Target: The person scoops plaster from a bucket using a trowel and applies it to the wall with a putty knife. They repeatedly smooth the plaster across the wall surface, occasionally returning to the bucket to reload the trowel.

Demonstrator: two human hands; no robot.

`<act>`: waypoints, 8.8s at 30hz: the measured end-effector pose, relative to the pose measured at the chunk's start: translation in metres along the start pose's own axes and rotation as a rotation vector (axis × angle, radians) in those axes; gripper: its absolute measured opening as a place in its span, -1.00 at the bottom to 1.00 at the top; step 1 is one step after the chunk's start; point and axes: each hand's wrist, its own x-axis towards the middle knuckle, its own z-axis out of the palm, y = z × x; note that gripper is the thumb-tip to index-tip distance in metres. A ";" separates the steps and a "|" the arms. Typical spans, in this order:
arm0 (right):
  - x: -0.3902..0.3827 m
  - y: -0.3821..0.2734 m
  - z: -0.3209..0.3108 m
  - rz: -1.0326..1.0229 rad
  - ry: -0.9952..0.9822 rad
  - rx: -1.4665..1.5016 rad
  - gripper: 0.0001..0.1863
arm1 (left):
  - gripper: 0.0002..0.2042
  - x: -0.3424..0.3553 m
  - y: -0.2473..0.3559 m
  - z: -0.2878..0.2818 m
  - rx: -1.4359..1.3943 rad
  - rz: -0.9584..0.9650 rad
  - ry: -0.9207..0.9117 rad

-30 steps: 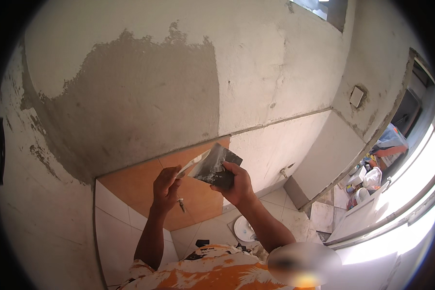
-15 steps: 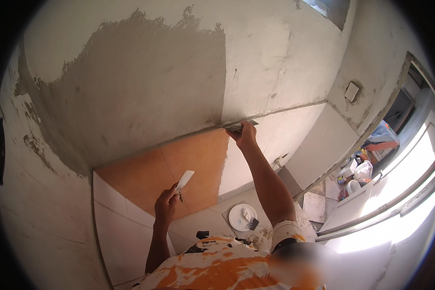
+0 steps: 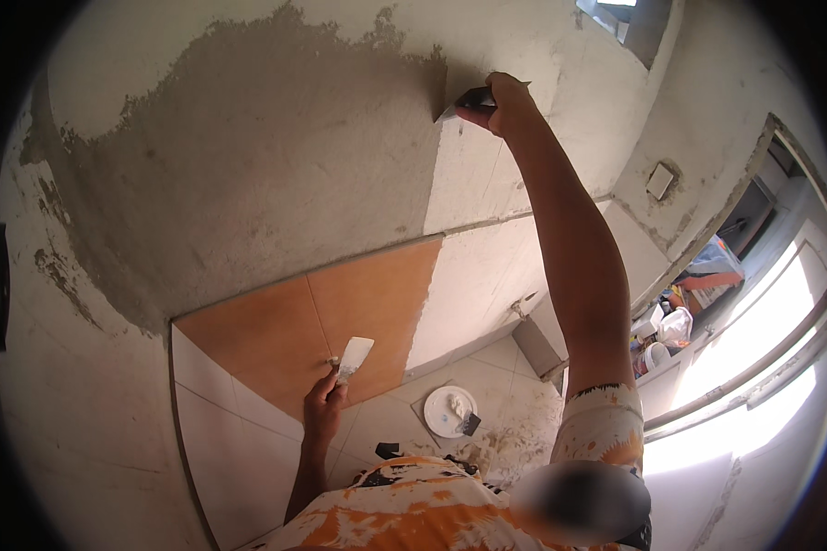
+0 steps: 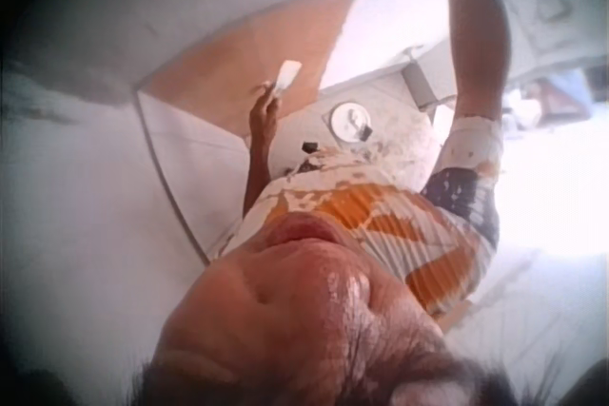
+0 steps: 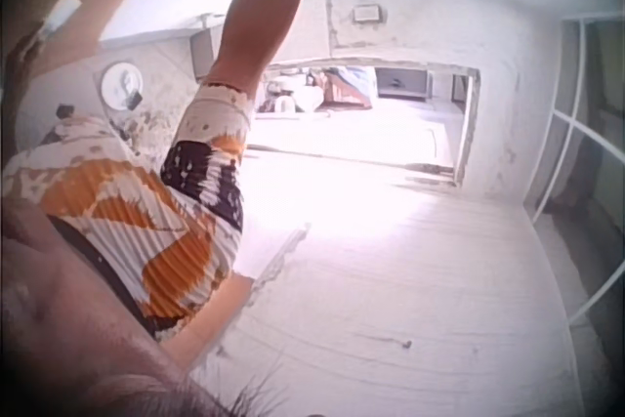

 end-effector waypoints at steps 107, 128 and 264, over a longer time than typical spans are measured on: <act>0.093 0.266 -0.213 -1.290 0.007 -1.229 -0.17 | -0.51 -0.100 0.063 0.045 -0.779 -0.453 0.021; -0.103 0.205 -0.225 0.232 -0.396 0.300 -0.71 | -0.59 0.048 0.171 0.065 -0.539 0.200 -0.135; -0.093 0.269 -0.545 0.244 -0.152 0.842 -0.56 | -0.65 0.001 -0.007 0.276 0.213 -0.216 -0.429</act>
